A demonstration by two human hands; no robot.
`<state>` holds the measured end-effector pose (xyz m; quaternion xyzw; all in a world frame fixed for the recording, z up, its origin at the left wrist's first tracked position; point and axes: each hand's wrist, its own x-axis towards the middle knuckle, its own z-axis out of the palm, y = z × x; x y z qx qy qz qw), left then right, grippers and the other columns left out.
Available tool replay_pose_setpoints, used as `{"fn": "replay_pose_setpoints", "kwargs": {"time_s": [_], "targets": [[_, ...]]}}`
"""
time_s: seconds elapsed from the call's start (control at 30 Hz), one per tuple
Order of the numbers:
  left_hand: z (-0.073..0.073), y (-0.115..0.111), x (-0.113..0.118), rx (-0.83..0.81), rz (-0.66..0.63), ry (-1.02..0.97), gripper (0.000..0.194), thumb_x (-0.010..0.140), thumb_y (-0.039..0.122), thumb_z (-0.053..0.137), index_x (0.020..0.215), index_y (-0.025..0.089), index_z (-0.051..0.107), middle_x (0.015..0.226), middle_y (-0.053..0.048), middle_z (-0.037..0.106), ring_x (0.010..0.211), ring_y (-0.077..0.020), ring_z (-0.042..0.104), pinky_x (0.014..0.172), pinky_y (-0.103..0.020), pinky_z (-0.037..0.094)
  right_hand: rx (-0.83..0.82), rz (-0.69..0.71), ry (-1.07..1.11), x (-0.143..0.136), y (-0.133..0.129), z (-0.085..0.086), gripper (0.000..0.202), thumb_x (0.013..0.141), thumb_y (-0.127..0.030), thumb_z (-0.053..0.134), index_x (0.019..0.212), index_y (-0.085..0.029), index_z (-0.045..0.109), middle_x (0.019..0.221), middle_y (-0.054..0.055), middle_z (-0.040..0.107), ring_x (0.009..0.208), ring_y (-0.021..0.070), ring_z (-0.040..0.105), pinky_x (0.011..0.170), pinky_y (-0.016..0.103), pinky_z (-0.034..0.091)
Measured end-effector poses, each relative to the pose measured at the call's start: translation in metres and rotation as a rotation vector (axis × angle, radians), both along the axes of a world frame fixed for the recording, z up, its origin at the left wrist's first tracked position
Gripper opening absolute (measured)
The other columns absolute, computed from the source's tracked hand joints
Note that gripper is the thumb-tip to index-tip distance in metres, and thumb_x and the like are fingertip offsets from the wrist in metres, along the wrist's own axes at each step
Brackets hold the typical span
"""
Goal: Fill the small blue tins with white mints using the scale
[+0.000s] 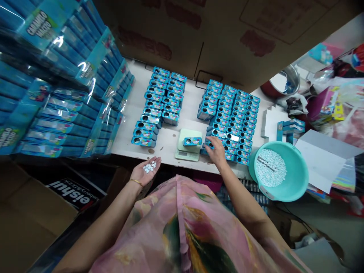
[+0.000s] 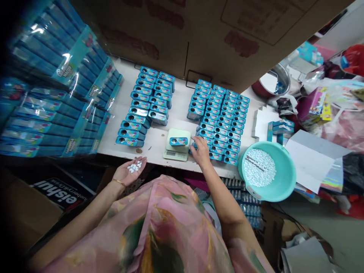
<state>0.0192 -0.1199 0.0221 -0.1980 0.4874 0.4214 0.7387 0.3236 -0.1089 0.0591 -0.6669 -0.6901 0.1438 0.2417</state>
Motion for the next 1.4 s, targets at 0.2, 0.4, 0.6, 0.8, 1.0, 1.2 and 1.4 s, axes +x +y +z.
{"fn": "replay_pose_setpoints", "kwargs": {"time_s": [0.2,0.4,0.6,0.8,1.0,1.2,1.4], "targets": [[-0.001,-0.005,-0.002,-0.006,0.021,0.001,0.029,0.074,0.004,0.039,0.098,0.003,0.056,0.09,-0.02,0.062,0.092,-0.026,0.058,0.069,-0.036,0.054,-0.066,0.083,-0.018,-0.007,0.009,-0.007,0.051,0.072,-0.031,0.056,0.119,-0.018,0.041,0.12,0.009,0.044,0.111,0.0219,0.039,0.092,0.038,0.034],[-0.002,-0.006,-0.007,-0.013,0.057,-0.019,0.03,0.075,0.006,0.039,0.099,0.004,0.056,0.093,-0.019,0.062,0.092,-0.0261,0.058,0.069,-0.036,0.054,-0.181,0.178,-0.121,-0.023,0.019,-0.007,0.045,0.074,-0.021,0.053,0.118,-0.018,0.044,0.115,0.008,0.046,0.102,0.0224,0.042,0.087,0.036,0.037],[-0.001,-0.004,-0.025,-0.003,0.095,-0.011,0.033,0.076,0.006,0.036,0.103,0.006,0.055,0.092,-0.018,0.063,0.091,-0.0255,0.059,0.068,-0.036,0.054,-0.162,0.21,-0.175,-0.071,0.063,-0.005,0.038,0.078,-0.025,0.049,0.115,-0.018,0.046,0.103,0.009,0.051,0.092,0.0225,0.043,0.08,0.036,0.04],[0.003,0.003,-0.037,0.0,0.115,0.012,0.034,0.077,0.006,0.036,0.106,0.004,0.053,0.091,-0.019,0.063,0.092,-0.0257,0.059,0.07,-0.036,0.054,-0.173,0.166,-0.213,-0.129,0.109,-0.023,0.039,0.078,-0.022,0.049,0.116,-0.018,0.044,0.108,0.01,0.048,0.095,0.0219,0.043,0.076,0.033,0.043],[0.003,0.004,-0.04,-0.057,0.132,0.002,0.039,0.078,0.005,0.034,0.113,0.009,0.05,0.094,-0.018,0.062,0.089,-0.0254,0.06,0.066,-0.037,0.055,-0.019,-0.017,-0.275,-0.058,0.124,-0.024,0.03,0.081,-0.026,0.045,0.109,-0.017,0.051,0.113,0.012,0.046,0.101,0.0229,0.039,0.084,0.038,0.036],[0.004,0.004,-0.033,-0.043,0.095,0.007,0.037,0.078,0.006,0.034,0.112,0.007,0.049,0.091,-0.017,0.063,0.088,-0.0254,0.06,0.067,-0.036,0.055,-0.068,-0.1,-0.471,0.014,0.151,-0.026,0.017,0.081,-0.019,0.045,0.08,-0.018,0.062,0.115,0.01,0.046,0.103,0.0262,0.036,0.08,0.043,0.033],[0.006,0.004,-0.018,-0.004,0.031,-0.002,0.033,0.076,0.004,0.036,0.105,0.004,0.052,0.089,-0.019,0.063,0.087,-0.0249,0.061,0.069,-0.036,0.054,-0.034,0.242,-0.579,-0.006,0.099,0.006,0.021,0.081,-0.014,0.042,0.091,-0.02,0.059,0.111,0.009,0.049,0.098,0.0237,0.038,0.083,0.041,0.03]]}}
